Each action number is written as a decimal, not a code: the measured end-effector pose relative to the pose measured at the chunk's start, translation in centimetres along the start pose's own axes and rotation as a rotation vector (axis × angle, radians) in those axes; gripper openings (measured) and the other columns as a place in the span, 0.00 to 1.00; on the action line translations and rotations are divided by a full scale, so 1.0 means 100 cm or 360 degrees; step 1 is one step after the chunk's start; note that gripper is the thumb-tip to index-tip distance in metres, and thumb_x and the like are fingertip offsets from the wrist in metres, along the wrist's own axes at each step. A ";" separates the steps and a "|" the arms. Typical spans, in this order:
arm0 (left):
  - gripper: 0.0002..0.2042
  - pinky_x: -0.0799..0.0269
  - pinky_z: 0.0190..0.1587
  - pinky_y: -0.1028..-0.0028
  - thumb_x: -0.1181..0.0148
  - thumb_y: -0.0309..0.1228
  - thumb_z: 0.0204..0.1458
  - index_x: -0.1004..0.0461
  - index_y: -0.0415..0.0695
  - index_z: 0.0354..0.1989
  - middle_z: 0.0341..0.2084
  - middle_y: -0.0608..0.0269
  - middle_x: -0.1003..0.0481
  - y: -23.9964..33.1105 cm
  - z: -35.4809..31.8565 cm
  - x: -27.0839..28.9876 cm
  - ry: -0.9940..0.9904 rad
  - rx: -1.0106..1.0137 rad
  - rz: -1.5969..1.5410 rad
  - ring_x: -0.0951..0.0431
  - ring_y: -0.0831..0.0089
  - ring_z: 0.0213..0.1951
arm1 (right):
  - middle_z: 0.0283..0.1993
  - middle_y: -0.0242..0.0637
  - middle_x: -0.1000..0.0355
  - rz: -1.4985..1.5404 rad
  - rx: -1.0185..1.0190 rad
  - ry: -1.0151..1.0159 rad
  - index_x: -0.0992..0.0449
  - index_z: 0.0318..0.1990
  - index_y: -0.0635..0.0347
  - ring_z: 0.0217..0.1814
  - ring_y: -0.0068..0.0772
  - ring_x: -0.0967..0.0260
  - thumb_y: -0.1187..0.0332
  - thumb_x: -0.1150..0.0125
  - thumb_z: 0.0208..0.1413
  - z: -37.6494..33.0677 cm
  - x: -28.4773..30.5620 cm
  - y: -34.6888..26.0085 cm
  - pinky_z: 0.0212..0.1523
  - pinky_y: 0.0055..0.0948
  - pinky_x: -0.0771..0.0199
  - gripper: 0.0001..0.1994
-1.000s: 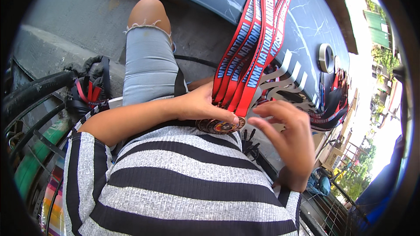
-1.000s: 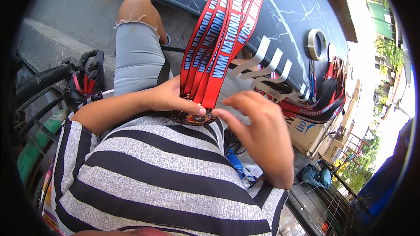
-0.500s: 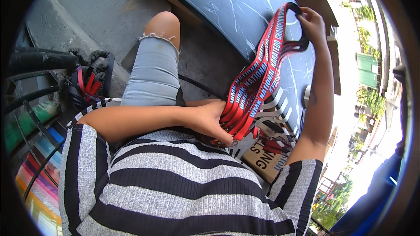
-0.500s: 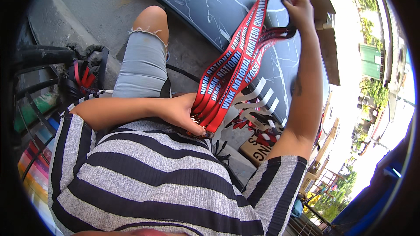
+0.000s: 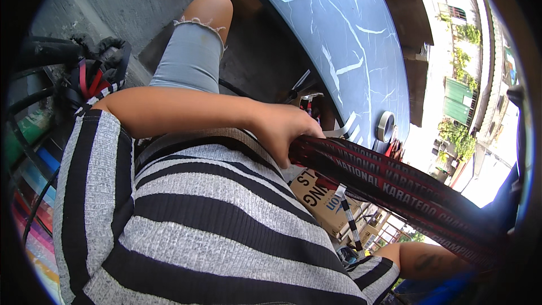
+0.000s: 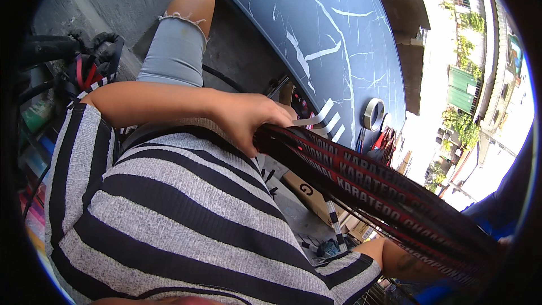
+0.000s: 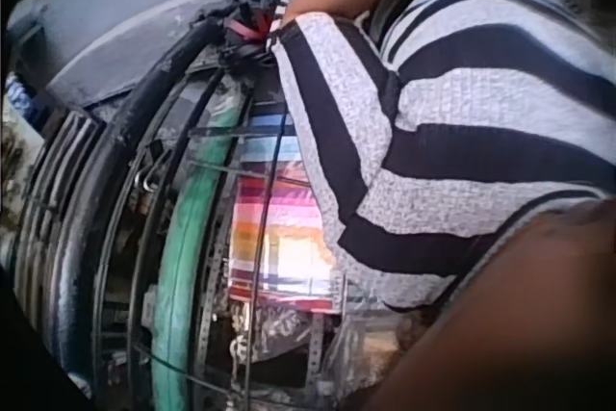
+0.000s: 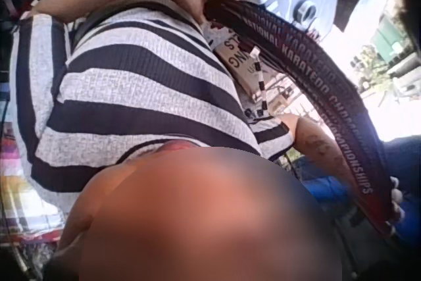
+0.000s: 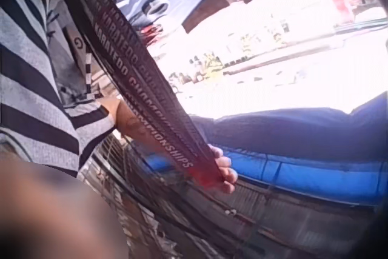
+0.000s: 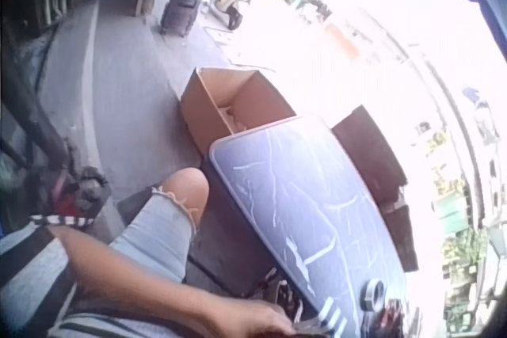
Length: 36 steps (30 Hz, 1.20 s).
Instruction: The person assembles medals by threading red lanyards through metal medallions and securing them with white tape. They repeatedly pull the lanyard through the medallion, fold the ends, and wrap tape around the junction to hold the pieces together.
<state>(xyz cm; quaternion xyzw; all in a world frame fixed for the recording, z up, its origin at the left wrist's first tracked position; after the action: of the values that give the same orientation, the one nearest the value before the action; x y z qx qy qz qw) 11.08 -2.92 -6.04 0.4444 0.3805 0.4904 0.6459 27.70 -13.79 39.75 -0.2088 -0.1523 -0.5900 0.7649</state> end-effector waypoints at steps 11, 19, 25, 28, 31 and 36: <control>0.43 0.47 0.63 0.53 0.30 0.39 0.30 0.33 0.48 0.64 0.58 0.53 0.33 -0.041 -0.007 0.021 0.0292 0.0018 0.0828 0.37 0.54 0.62 | 0.55 0.45 0.27 -0.0188 -0.0101 0.0125 0.24 0.49 0.70 0.50 0.34 0.25 0.73 0.39 0.58 -0.057 -0.008 -0.086 0.52 0.31 0.23 0.13; 0.58 0.63 0.72 0.45 0.25 0.58 0.32 0.50 0.45 0.71 0.66 0.50 0.38 -0.046 -0.013 0.011 0.0584 -0.0154 0.0937 0.42 0.53 0.70 | 0.55 0.47 0.27 -0.0124 -0.0056 0.0088 0.23 0.47 0.69 0.49 0.34 0.25 0.74 0.39 0.56 -0.035 -0.027 -0.069 0.51 0.30 0.23 0.12; 0.63 0.59 0.69 0.45 0.21 0.53 0.25 0.52 0.42 0.72 0.64 0.46 0.37 -0.053 -0.018 0.010 0.0544 -0.0100 0.0673 0.39 0.53 0.68 | 0.55 0.48 0.27 -0.0103 -0.0098 0.0110 0.23 0.45 0.69 0.48 0.34 0.25 0.75 0.39 0.55 -0.043 -0.028 -0.070 0.51 0.30 0.22 0.11; 0.68 0.61 0.70 0.44 0.20 0.57 0.22 0.57 0.42 0.73 0.65 0.44 0.40 -0.051 -0.025 0.011 0.0563 -0.0098 0.0686 0.40 0.51 0.68 | 0.55 0.48 0.27 -0.0125 -0.0113 0.0115 0.23 0.45 0.69 0.48 0.34 0.24 0.76 0.39 0.54 -0.046 -0.026 -0.071 0.50 0.30 0.22 0.11; 0.72 0.64 0.70 0.44 0.21 0.62 0.20 0.60 0.43 0.74 0.66 0.43 0.42 -0.057 -0.033 0.010 0.0470 0.0005 0.0504 0.42 0.50 0.69 | 0.54 0.49 0.27 -0.0141 -0.0134 0.0137 0.22 0.44 0.68 0.47 0.34 0.24 0.76 0.39 0.54 -0.050 -0.022 -0.073 0.50 0.30 0.22 0.10; 0.75 0.70 0.70 0.37 0.25 0.68 0.20 0.64 0.43 0.74 0.70 0.44 0.50 -0.056 -0.040 0.011 0.0452 0.0010 0.0603 0.51 0.47 0.72 | 0.54 0.49 0.27 -0.0155 -0.0151 0.0161 0.22 0.44 0.68 0.47 0.34 0.24 0.76 0.39 0.53 -0.054 -0.016 -0.079 0.50 0.30 0.22 0.10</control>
<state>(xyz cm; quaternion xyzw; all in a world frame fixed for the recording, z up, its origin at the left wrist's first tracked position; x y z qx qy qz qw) 9.29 -1.71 -12.71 0.4364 0.3789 0.6592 0.4811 19.57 -16.89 35.38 -0.2070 -0.0954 -0.6428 0.7313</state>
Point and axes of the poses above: each hand's wrist, its own z-axis towards the middle knuckle, its own x-axis out of the back of the hand, y = z × x, the point moved 8 cm from there along z, towards the middle knuckle
